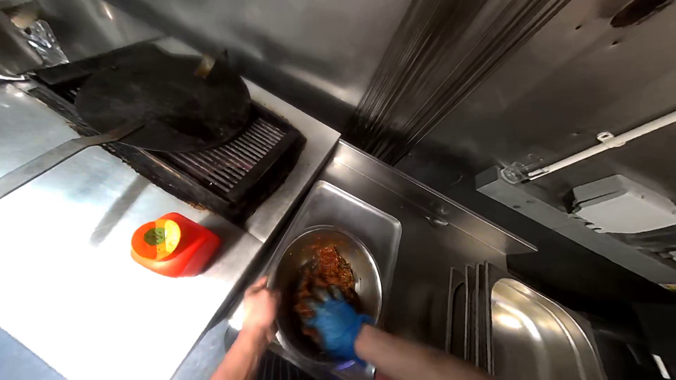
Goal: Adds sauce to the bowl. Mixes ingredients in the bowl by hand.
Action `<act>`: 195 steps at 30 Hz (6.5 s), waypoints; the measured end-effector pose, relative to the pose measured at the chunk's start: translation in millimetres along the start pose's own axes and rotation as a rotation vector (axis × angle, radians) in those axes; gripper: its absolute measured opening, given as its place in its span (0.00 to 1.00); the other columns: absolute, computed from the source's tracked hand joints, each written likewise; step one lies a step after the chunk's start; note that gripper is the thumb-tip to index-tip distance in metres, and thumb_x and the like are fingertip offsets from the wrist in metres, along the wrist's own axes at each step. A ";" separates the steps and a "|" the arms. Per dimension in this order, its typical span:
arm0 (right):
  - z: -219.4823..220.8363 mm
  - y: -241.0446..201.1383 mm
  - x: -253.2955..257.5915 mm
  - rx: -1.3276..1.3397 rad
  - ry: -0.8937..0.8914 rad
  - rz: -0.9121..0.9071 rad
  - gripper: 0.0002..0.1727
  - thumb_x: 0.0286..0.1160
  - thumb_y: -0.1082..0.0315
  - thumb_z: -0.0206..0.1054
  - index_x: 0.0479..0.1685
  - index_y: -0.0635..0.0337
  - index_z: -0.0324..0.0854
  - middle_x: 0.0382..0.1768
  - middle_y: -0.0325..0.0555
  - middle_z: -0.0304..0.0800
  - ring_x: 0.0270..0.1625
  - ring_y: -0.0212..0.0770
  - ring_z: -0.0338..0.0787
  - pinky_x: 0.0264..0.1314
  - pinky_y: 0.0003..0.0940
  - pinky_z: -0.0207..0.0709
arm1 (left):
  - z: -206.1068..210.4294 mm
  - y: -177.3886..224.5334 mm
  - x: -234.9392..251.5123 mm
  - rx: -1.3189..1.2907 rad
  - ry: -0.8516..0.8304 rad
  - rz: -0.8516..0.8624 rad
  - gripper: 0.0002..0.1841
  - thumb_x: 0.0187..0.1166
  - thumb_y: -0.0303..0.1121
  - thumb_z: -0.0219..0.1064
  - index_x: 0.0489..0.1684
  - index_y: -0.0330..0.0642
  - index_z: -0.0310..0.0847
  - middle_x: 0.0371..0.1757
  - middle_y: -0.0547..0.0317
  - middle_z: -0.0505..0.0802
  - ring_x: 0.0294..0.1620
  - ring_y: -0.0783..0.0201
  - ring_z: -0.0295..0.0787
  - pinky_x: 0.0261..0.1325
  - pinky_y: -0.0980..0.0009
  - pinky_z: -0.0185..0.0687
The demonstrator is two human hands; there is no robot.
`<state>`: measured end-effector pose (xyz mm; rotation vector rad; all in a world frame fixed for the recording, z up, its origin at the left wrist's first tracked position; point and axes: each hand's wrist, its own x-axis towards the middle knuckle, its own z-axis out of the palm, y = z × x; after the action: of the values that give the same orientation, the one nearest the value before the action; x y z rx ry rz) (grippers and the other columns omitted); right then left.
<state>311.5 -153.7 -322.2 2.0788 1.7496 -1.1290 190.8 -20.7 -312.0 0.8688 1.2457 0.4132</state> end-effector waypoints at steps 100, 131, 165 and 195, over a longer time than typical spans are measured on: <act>-35.8 -3.1 -8.2 0.865 0.507 0.171 0.31 0.83 0.66 0.61 0.85 0.67 0.68 0.81 0.63 0.74 0.83 0.53 0.75 0.87 0.43 0.65 | 18.7 -1.6 -7.4 -0.057 0.025 -0.031 0.12 0.63 0.14 0.54 0.36 0.35 0.82 0.32 0.54 0.89 0.31 0.63 0.86 0.31 0.63 0.82; -33.8 61.3 0.5 0.381 0.389 0.529 0.43 0.78 0.43 0.65 0.90 0.57 0.64 0.86 0.61 0.67 0.90 0.59 0.63 0.93 0.51 0.53 | 3.8 -16.9 9.1 -0.015 -0.101 0.028 0.10 0.53 0.16 0.60 0.27 0.39 0.82 0.29 0.58 0.89 0.29 0.65 0.86 0.30 0.65 0.82; -22.5 -19.1 -49.9 1.092 0.244 0.718 0.29 0.90 0.74 0.51 0.90 0.69 0.56 0.87 0.63 0.64 0.90 0.53 0.63 0.92 0.46 0.55 | 63.6 28.4 -27.8 -0.088 -0.093 0.107 0.11 0.52 0.09 0.55 0.13 0.34 0.77 0.64 0.52 0.94 0.59 0.64 0.92 0.54 0.66 0.89; -108.2 19.8 47.3 0.454 0.020 0.654 0.23 0.79 0.52 0.64 0.57 0.64 0.87 0.61 0.61 0.89 0.66 0.61 0.87 0.64 0.67 0.78 | 26.5 -4.1 27.3 0.120 -0.255 0.067 0.19 0.93 0.40 0.55 0.36 0.37 0.87 0.34 0.54 0.94 0.39 0.62 0.92 0.48 0.62 0.91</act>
<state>375.3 -59.4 -284.8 2.6216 0.7244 -1.3515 223.2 -13.3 -331.0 1.0341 1.0161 0.2725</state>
